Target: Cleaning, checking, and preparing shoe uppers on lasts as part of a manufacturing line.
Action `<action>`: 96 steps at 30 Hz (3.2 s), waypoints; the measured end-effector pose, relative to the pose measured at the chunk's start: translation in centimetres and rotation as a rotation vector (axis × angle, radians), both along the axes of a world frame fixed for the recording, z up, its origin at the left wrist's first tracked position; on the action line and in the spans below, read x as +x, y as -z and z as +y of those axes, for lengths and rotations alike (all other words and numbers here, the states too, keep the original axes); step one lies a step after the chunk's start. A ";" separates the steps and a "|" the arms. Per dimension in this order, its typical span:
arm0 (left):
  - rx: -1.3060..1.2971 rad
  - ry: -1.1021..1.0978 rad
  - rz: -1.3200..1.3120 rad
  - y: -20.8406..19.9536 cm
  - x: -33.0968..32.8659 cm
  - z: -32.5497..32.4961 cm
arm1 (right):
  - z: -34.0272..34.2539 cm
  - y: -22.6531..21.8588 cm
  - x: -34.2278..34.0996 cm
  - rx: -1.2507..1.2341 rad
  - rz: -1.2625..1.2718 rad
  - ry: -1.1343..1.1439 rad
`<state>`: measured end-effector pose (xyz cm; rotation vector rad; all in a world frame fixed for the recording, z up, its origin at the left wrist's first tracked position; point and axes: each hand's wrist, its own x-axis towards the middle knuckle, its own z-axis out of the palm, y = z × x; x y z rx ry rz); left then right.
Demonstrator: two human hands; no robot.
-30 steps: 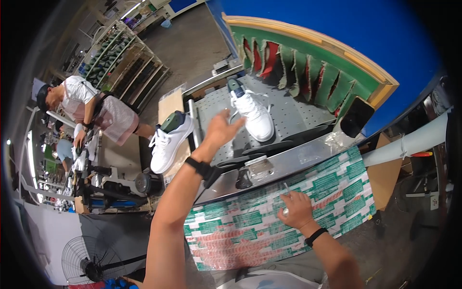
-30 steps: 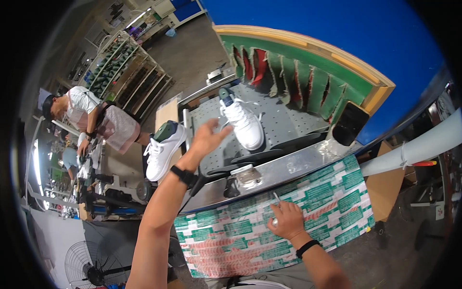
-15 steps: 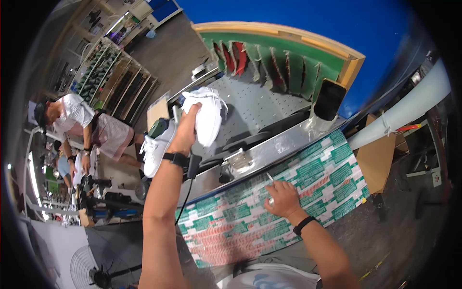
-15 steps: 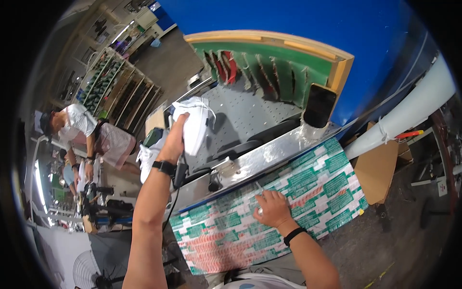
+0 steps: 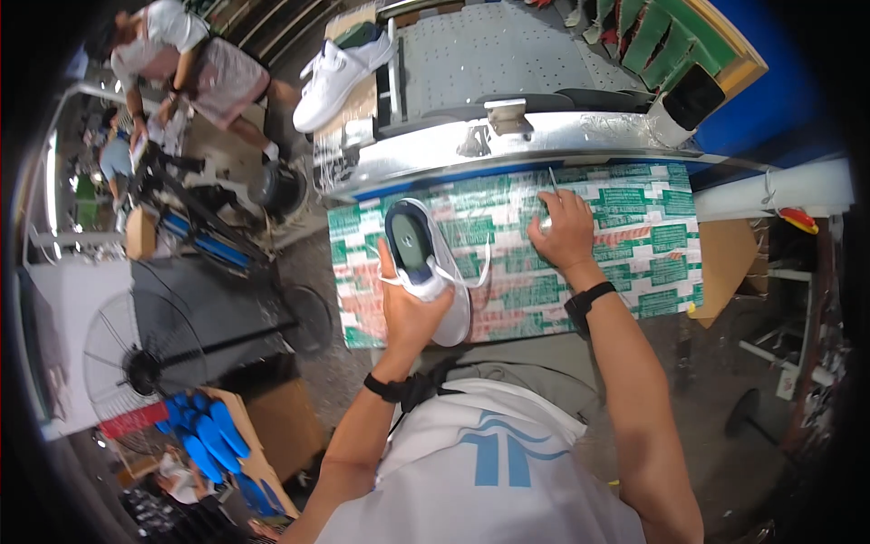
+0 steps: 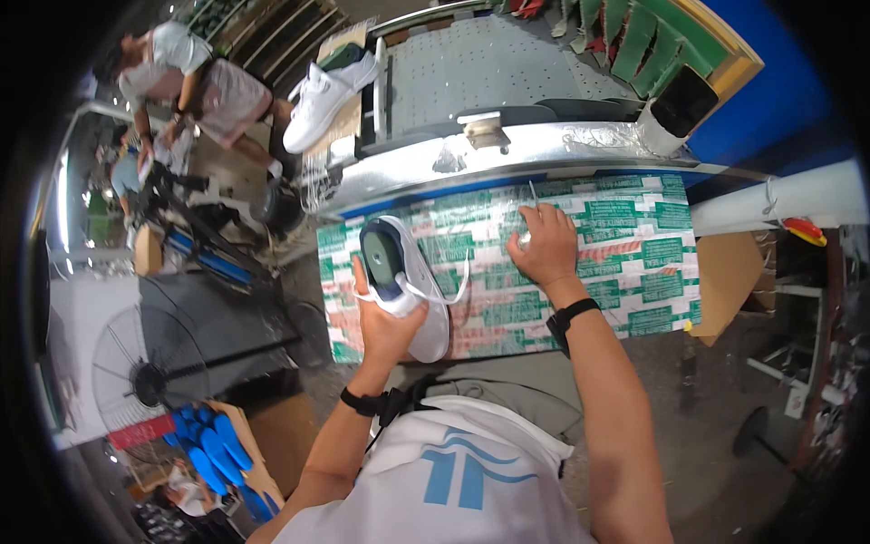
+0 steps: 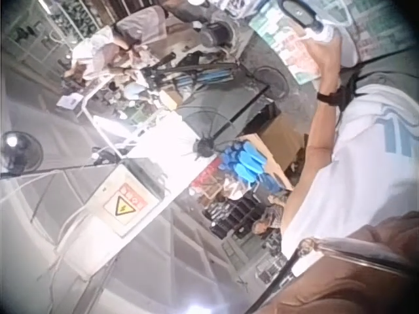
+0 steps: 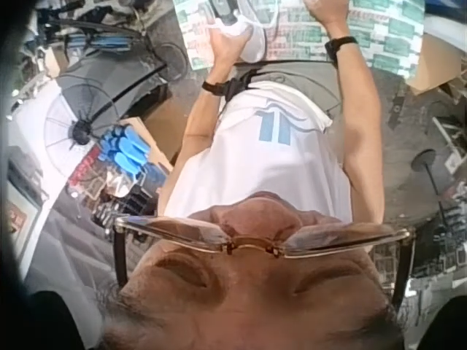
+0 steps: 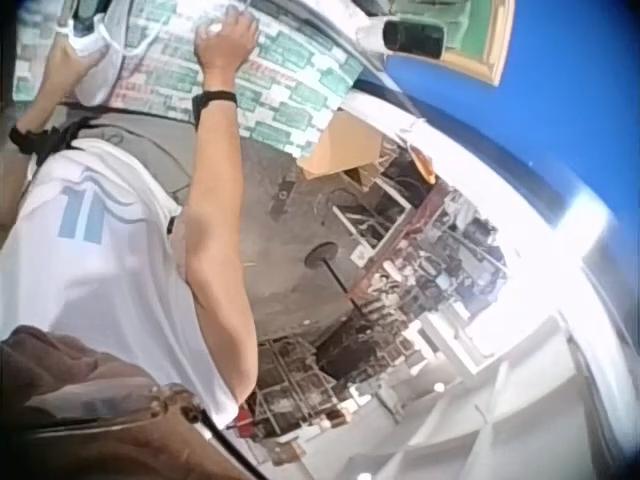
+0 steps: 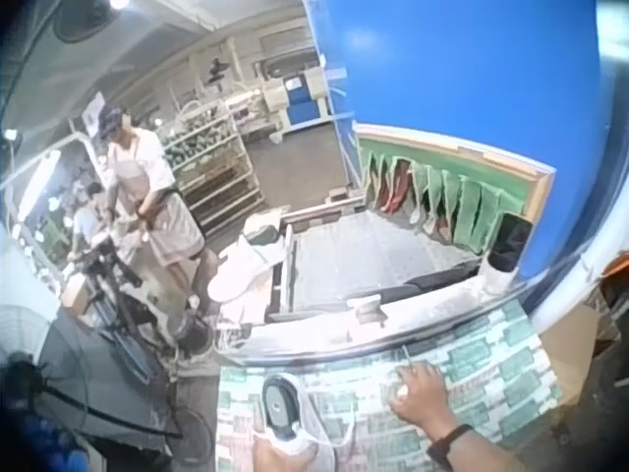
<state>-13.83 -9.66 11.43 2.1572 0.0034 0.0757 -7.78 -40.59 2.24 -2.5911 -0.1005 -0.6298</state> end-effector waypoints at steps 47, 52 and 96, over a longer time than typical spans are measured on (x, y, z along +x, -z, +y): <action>0.077 0.294 0.047 -0.9 5.3 7.2 | 16.4 -13.1 -10.4 0.349 0.450 -0.420; -0.129 0.247 0.084 0.3 5.5 7.3 | 14.4 -10.9 -10.2 0.046 0.236 -0.583; -0.772 0.282 0.199 2.1 4.4 13.7 | 13.9 -10.9 -11.4 0.589 0.221 -0.526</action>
